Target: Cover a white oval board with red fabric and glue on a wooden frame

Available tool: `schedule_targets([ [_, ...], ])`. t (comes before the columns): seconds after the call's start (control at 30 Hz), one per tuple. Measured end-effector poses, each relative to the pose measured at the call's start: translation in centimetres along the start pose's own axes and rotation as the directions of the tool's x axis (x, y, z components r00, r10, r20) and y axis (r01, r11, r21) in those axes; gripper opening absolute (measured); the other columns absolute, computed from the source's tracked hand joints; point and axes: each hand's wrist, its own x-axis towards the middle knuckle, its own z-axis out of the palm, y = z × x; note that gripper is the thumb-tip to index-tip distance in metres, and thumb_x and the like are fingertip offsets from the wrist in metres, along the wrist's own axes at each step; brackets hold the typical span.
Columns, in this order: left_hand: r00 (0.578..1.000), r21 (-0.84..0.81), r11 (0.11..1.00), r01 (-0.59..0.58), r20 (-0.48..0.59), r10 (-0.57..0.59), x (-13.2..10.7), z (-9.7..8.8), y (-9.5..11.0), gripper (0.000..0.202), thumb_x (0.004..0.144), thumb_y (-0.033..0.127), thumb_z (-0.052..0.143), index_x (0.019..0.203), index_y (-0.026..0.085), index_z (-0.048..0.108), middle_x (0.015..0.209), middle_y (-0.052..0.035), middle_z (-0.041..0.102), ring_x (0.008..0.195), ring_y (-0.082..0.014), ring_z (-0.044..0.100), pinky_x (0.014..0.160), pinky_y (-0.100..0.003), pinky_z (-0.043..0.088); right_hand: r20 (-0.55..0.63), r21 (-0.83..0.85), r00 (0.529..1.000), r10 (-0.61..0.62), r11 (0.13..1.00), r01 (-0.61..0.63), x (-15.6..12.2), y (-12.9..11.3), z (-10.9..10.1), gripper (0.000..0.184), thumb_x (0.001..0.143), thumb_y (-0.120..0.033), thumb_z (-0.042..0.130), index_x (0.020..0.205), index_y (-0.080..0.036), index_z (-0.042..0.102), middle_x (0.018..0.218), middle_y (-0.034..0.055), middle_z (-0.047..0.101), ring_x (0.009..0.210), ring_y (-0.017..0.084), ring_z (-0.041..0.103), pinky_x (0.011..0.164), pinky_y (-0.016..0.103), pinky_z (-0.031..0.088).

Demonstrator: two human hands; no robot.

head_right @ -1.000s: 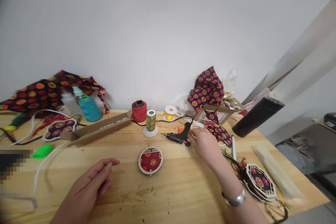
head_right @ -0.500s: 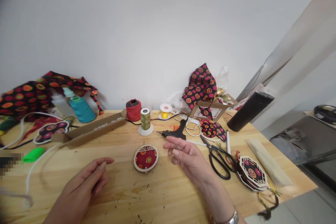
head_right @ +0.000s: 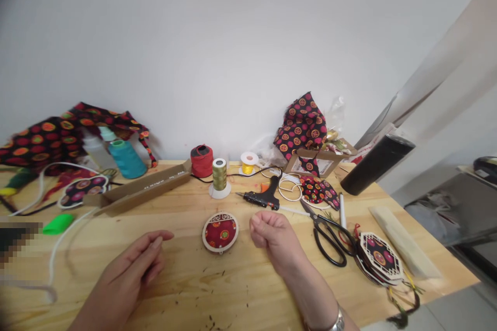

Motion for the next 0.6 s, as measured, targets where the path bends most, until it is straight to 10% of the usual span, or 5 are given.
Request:
schedule_targets([
  [0.33,0.991,-0.369,0.919,0.135,0.061,-0.121,0.0,0.0,2.0,0.037,0.073,0.046,0.063,0.095,0.016,0.06,0.044,0.0089,0.04,0.041,-0.0065,0.027,0.041,-0.019,0.019,-0.076,-0.281,0.993,-0.087,0.958,0.062,0.6,0.8,1.2,0.06,0.072,-0.065,0.056,0.038,-0.022,0.032,0.038,-0.0081,0.023,0.04,0.007,0.016,0.045,0.028,0.011],
  [0.6,0.987,-0.495,0.868,-0.034,0.118,0.106,2.1,2.2,8.3,0.025,0.081,0.032,0.057,0.099,0.015,0.061,0.043,0.0097,0.039,0.038,-0.0039,0.023,0.04,-0.018,0.02,0.167,-0.115,0.986,0.02,0.993,-0.001,2.8,-2.6,4.8,0.036,0.07,-0.05,0.067,0.084,-0.019,0.056,0.087,0.0062,0.068,0.068,0.015,0.061,0.061,0.027,0.042],
])
